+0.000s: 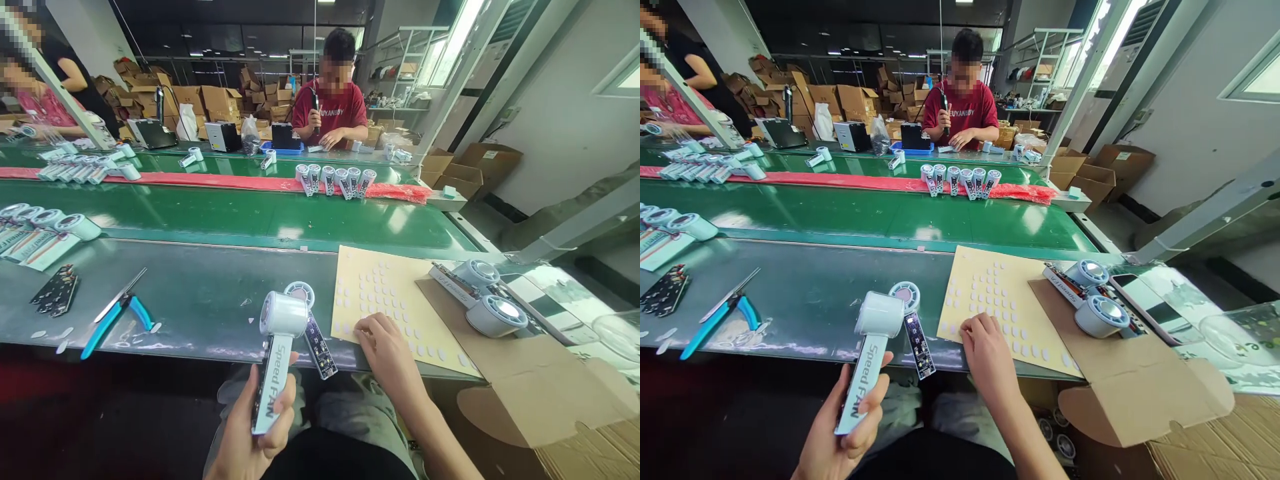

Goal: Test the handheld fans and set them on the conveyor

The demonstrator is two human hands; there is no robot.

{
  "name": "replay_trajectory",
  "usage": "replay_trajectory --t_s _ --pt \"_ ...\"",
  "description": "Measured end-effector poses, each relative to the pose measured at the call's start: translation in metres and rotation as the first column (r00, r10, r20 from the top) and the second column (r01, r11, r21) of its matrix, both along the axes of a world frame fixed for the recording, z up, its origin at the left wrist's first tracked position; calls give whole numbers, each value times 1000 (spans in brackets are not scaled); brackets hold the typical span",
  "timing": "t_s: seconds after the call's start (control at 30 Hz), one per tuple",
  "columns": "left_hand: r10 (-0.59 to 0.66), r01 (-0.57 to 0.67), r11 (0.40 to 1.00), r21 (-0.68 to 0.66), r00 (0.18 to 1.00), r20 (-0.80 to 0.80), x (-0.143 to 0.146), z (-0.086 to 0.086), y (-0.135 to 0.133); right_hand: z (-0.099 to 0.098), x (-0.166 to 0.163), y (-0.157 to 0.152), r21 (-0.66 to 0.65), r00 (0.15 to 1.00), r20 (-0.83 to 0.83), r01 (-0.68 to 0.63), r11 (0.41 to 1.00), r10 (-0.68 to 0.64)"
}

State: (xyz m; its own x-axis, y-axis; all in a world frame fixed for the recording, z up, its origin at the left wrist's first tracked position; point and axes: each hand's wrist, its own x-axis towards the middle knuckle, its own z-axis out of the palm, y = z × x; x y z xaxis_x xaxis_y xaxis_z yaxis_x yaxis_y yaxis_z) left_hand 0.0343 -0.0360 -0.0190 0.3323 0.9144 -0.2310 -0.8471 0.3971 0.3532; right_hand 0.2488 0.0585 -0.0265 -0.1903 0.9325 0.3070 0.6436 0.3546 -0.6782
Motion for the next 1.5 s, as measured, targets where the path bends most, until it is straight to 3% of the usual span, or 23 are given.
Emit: replay_trajectory --t_s 0.07,0.13,0.27,0.33,0.5,0.6,0.7,0.83,0.9,1.0,1.07,1.17,1.23,1.33,1.43,1.5 --pt "-40 43 999 -24 991 128 5 -1 -1 11 -1 -2 -65 994 -104 -22 998 15" --pt "-59 69 997 -40 974 218 11 -1 -1 21 -8 -5 -156 942 -328 -123 980 66" --pt "-147 161 987 -23 943 298 19 0 -1 28 -30 -11 -204 679 -726 -366 908 110" --pt "-211 220 975 5 928 307 22 0 -3 24 -41 -12 -211 594 -800 -407 889 82" --pt "-286 284 958 47 922 261 31 6 -6 14 -50 -19 -218 431 -901 -349 911 -51" --pt "-266 258 963 78 956 122 41 10 -4 12 -44 -24 -258 398 -910 -334 907 -113" --pt "-211 229 965 126 967 -144 52 13 2 11 -33 -31 -294 399 -898 -239 925 -182" --pt "-153 264 946 186 872 -464 72 16 14 15 -13 -47 -223 440 -885 -108 969 -154" --pt "-110 273 944 187 792 -601 85 18 20 21 -2 -56 -152 547 -828 -15 988 -119" --pt "69 248 934 258 584 -809 109 20 28 30 15 -65 -55 767 -627 131 990 -137" --pt "151 331 878 345 493 -857 125 20 34 37 27 -66 -18 867 -436 259 966 -240" --pt "187 545 722 426 439 -879 143 21 42 49 48 -60 -16 901 -181 399 917 -395" --pt "214 645 642 415 369 -905 148 25 48 57 62 -51 -47 906 -88 412 910 -415" --pt "291 738 567 366 236 -927 144 33 55 64 80 -32 -30 911 1 412 910 -413" --pt "497 774 484 408 141 -856 127 33 57 63 97 -19 29 890 84 448 894 -448" --pt "682 758 415 504 107 -723 111 27 56 62 111 -16 52 869 116 479 876 -482"
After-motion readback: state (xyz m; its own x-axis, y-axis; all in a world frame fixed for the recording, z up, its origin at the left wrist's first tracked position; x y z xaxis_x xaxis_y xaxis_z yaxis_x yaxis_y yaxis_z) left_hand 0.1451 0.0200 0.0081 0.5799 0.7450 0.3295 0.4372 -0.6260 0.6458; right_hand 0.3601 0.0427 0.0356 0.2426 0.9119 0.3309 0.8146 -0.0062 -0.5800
